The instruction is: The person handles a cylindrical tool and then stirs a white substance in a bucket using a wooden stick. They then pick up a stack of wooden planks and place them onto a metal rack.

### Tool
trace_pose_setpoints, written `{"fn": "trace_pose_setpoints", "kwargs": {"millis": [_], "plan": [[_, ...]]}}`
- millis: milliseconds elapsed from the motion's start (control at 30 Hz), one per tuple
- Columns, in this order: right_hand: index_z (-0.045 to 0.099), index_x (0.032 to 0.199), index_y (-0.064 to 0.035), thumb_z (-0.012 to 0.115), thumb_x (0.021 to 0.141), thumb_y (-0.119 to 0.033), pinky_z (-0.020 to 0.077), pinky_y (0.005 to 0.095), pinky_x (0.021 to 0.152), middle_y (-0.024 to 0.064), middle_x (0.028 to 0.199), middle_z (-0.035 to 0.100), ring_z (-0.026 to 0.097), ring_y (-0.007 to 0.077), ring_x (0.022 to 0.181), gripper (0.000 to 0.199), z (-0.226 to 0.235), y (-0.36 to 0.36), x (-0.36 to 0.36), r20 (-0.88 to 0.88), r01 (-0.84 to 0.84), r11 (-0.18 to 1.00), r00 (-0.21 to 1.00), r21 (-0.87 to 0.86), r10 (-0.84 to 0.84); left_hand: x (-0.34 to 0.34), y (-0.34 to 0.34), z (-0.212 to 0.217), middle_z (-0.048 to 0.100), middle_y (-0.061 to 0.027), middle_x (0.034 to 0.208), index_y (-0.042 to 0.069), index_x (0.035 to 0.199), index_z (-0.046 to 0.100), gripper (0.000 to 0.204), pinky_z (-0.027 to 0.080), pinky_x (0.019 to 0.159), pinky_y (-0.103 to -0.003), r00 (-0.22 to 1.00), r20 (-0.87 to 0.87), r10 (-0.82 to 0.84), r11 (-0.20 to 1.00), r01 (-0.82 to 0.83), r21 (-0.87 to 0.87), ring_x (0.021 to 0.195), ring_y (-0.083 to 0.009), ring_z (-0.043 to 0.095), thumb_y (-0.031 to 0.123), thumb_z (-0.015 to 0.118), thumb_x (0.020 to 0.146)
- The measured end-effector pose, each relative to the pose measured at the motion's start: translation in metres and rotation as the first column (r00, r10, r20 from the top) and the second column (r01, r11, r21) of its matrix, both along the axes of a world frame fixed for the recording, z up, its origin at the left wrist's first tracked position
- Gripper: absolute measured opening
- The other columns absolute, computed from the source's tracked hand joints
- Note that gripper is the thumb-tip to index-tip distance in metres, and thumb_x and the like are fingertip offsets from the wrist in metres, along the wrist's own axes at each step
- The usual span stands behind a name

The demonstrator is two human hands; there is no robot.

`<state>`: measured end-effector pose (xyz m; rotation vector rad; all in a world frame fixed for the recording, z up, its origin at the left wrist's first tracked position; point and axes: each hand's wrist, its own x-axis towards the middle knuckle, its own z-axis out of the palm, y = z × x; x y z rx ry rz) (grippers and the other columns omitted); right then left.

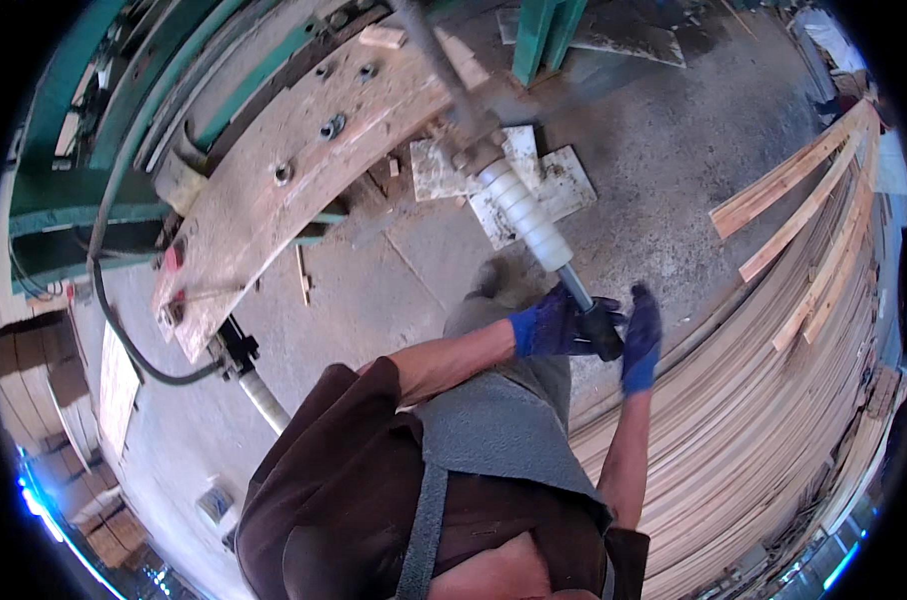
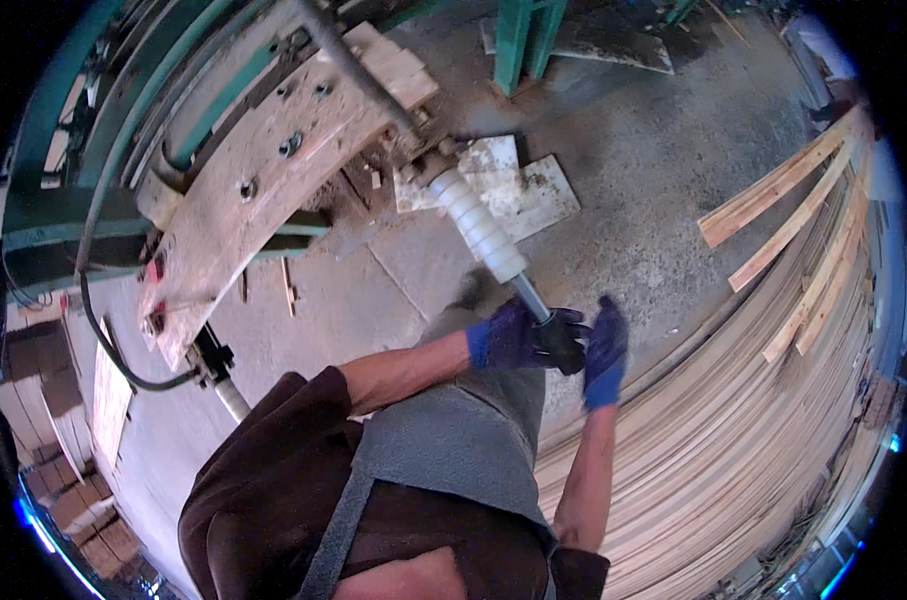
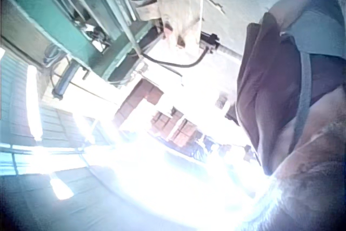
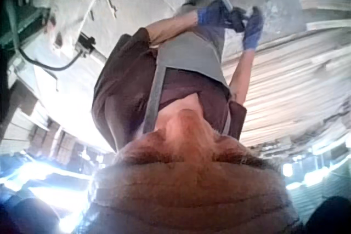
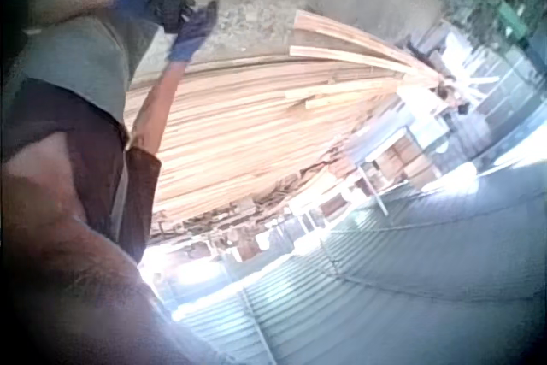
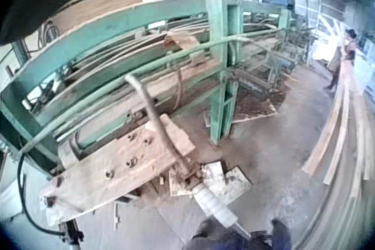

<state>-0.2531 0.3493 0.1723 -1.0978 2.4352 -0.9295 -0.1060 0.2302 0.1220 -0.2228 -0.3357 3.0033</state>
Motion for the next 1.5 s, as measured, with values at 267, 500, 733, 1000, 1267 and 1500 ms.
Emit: {"fn": "trace_pose_setpoints", "kwargs": {"millis": [267, 500, 733, 1000, 1267, 1500], "plan": [[0.057, 0.139, 0.0017, 0.061, 0.1, -0.025, 0.046, 0.0414, 0.106, 0.023, 0.136, 0.061, 0.06, 0.0336, 0.124, 0.047, 0.052, -0.002, 0.03, -0.188, -0.347, 0.937, 0.923, -0.038, 0.335, 0.093, 0.004, -0.031, 0.072, -0.0167, 0.118, 0.003, 0.134, 0.061, 0.097, 0.054, 0.091, -0.048, 0.989, 0.138, -0.044, 0.99, 0.062, -0.126, 0.1, -0.0319, 0.07, 0.086, 0.037, 0.09], [0.053, 0.141, 0.003, 0.057, 0.105, -0.027, 0.0463, 0.039, 0.104, 0.0211, 0.136, 0.06, 0.059, 0.0286, 0.123, 0.046, -0.038, 0.009, -0.045, 0.197, -0.145, 0.982, 0.966, -0.119, 0.167, 0.106, 0.04, -0.025, 0.067, -0.02, 0.125, 0.003, 0.138, 0.056, 0.091, 0.053, 0.094, -0.047, 0.859, 0.437, 0.266, 0.944, -0.14, -0.3, 0.106, -0.0326, 0.067, 0.081, 0.042, 0.092], [0.053, 0.141, 0.0026, 0.056, 0.105, -0.031, 0.0438, 0.041, 0.108, 0.0211, 0.139, 0.059, 0.056, 0.03, 0.128, 0.05, -0.005, 0.004, -0.026, -0.206, -0.657, 0.752, 0.744, -0.055, 0.636, 0.047, 0.089, -0.009, 0.049, -0.0168, 0.151, 0.013, 0.151, 0.045, 0.1, 0.038, 0.114, -0.052, 0.862, 0.334, 0.382, 0.915, -0.304, -0.264, 0.139, -0.0332, 0.046, 0.087, 0.046, 0.084], [0.053, 0.141, 0.0048, 0.063, 0.099, -0.032, 0.043, 0.047, 0.11, 0.0259, 0.136, 0.06, 0.058, 0.0404, 0.127, 0.057, 0.023, 0.031, -0.016, -0.226, -0.572, 0.813, 0.811, -0.107, 0.54, 0.009, 0.079, 0.025, 0.055, -0.0147, 0.142, 0.01, 0.147, 0.047, 0.1, 0.038, 0.114, -0.048, 0.823, 0.159, 0.546, 0.831, -0.508, -0.227, 0.13, -0.0303, 0.052, 0.087, 0.051, 0.082], [0.057, 0.136, 0.0018, 0.061, 0.098, -0.034, 0.045, 0.0489, 0.107, 0.0254, 0.13, 0.064, 0.061, 0.0401, 0.121, 0.052, -0.056, 0.005, -0.072, -0.071, -0.055, 0.997, 0.996, -0.048, 0.052, 0.135, 0.059, 0.009, 0.069, -0.0228, 0.122, 0.004, 0.133, 0.061, 0.094, 0.052, 0.094, -0.053, 0.808, 0.294, 0.511, 0.853, -0.436, -0.285, 0.11, -0.0386, 0.067, 0.085, 0.041, 0.088], [0.057, 0.139, -0.0029, 0.063, 0.094, -0.034, 0.0438, 0.0491, 0.108, 0.0257, 0.134, 0.061, 0.058, 0.0413, 0.124, 0.055, 0.054, 0.002, 0.026, -0.295, -0.585, 0.81, 0.783, -0.051, 0.547, 0.027, 0.053, 0.0, 0.046, -0.019, 0.153, 0.008, 0.153, 0.04, 0.103, 0.04, 0.114, -0.051, 0.819, 0.387, 0.423, 0.893, -0.302, -0.334, 0.137, -0.0362, 0.049, 0.087, 0.04, 0.087]]}}
